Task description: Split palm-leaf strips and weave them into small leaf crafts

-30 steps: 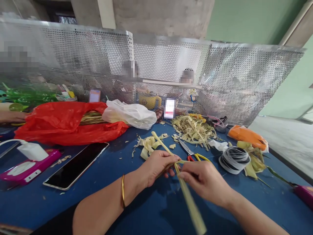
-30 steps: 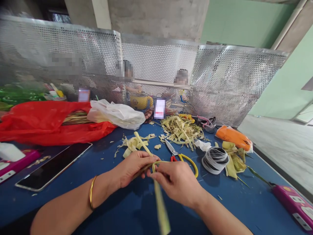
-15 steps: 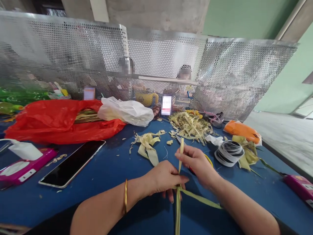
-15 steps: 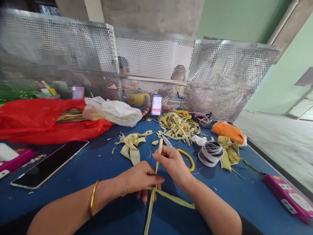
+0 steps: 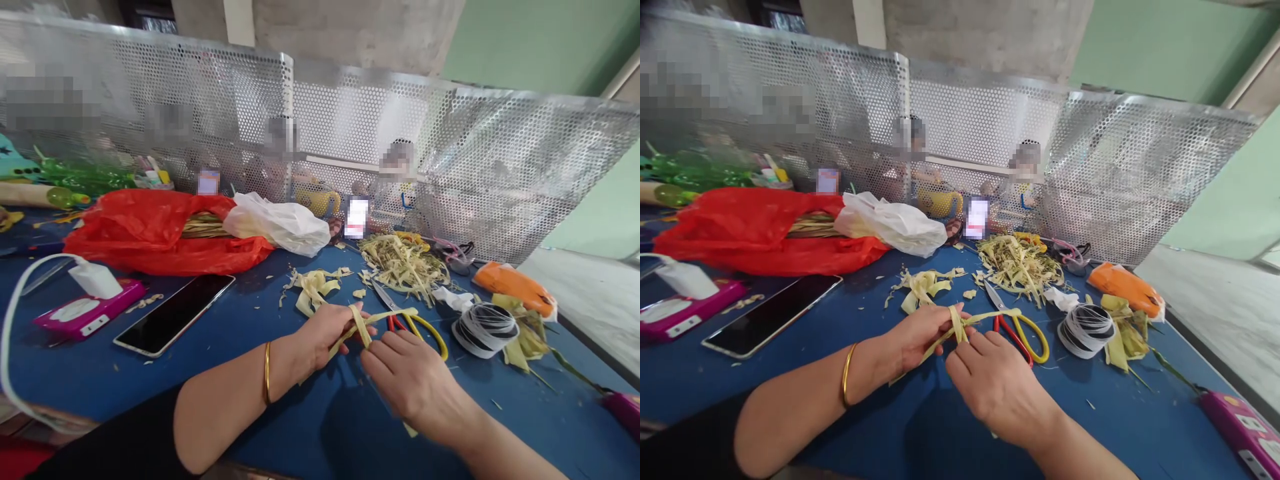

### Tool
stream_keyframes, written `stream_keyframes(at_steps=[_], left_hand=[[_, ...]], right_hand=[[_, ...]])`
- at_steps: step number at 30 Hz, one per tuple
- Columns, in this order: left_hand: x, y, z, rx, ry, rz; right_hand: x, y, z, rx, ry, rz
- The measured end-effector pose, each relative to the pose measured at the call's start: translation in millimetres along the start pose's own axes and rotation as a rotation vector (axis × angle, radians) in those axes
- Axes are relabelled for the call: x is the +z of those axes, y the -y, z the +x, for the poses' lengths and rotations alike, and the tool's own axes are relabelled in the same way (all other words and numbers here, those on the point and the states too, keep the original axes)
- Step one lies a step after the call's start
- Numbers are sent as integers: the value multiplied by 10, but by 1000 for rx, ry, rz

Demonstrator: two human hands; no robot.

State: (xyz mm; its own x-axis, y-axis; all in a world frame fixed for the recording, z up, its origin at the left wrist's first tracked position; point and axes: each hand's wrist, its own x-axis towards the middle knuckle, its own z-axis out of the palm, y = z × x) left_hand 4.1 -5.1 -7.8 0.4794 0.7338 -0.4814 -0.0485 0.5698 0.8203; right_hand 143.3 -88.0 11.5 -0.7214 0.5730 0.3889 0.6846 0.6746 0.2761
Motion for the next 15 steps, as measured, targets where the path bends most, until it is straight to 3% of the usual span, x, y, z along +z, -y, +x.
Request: stream_keyframes(at_steps=[6,15], left_hand=[[-6,-20,10,-51,73,-150],[-24,-53,38,-45,84,-357]], right_hand=[[149,41,-13,-46,104,-114],[134,60,26,-15,-19,-128]])
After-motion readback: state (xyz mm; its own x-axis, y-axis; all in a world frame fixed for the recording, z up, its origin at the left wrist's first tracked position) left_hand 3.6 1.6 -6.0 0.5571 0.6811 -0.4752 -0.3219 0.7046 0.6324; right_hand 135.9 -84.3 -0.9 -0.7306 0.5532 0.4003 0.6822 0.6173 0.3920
